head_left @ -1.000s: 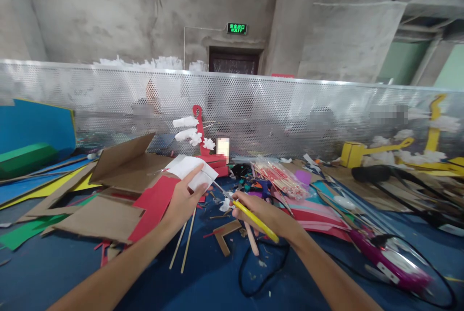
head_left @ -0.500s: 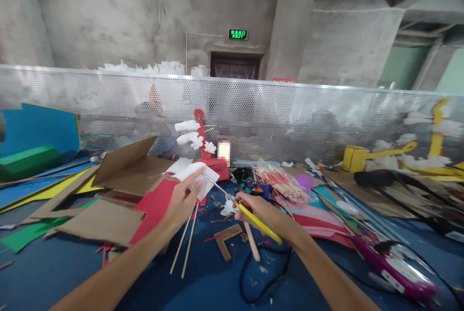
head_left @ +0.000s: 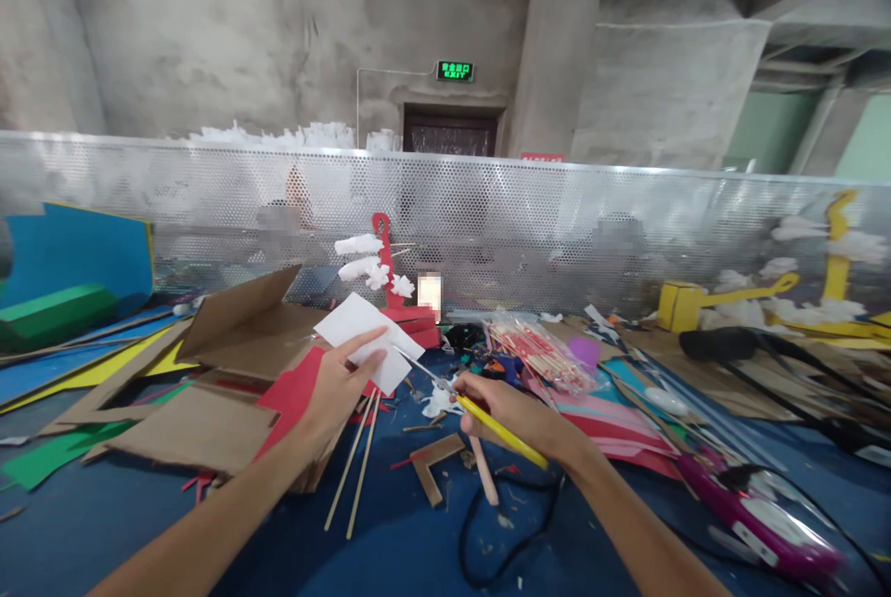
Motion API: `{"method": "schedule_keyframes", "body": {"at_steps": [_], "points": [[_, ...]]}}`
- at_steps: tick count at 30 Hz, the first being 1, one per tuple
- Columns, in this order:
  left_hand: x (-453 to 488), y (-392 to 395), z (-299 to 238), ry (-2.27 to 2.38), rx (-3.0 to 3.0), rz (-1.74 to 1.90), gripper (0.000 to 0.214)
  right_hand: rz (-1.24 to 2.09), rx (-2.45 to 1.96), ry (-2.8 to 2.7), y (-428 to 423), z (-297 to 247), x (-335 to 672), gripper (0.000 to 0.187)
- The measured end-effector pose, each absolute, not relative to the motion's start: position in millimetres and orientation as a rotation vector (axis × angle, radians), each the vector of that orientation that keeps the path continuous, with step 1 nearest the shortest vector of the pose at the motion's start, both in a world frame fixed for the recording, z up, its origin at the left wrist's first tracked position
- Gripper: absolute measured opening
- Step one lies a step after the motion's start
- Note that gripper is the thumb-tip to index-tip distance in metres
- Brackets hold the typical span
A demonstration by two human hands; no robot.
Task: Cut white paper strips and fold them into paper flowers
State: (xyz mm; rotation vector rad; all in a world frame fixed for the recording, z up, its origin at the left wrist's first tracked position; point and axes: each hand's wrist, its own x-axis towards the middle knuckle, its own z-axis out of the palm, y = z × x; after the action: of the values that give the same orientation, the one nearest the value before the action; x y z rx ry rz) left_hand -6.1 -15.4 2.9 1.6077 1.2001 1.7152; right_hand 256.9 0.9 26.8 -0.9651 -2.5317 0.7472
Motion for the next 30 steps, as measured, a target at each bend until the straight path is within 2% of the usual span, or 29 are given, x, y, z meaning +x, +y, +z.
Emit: {"method": "schedule_keyframes", "body": {"at_steps": [9,19,30], "points": [[3,-20,1,1.224,1.615,1.628,0.059,0.665,-0.916,-2.614,5,20,259,0.043],[7,-21,0,1.211,1.632,1.644,0.063,0.679,-1.007,-2.555,-7,30,247,0.026],[4,-19,-2,1.223,1.683,1.67,0.059,0.736,-0.978,-2.495,-1,26,248,0.036]]}}
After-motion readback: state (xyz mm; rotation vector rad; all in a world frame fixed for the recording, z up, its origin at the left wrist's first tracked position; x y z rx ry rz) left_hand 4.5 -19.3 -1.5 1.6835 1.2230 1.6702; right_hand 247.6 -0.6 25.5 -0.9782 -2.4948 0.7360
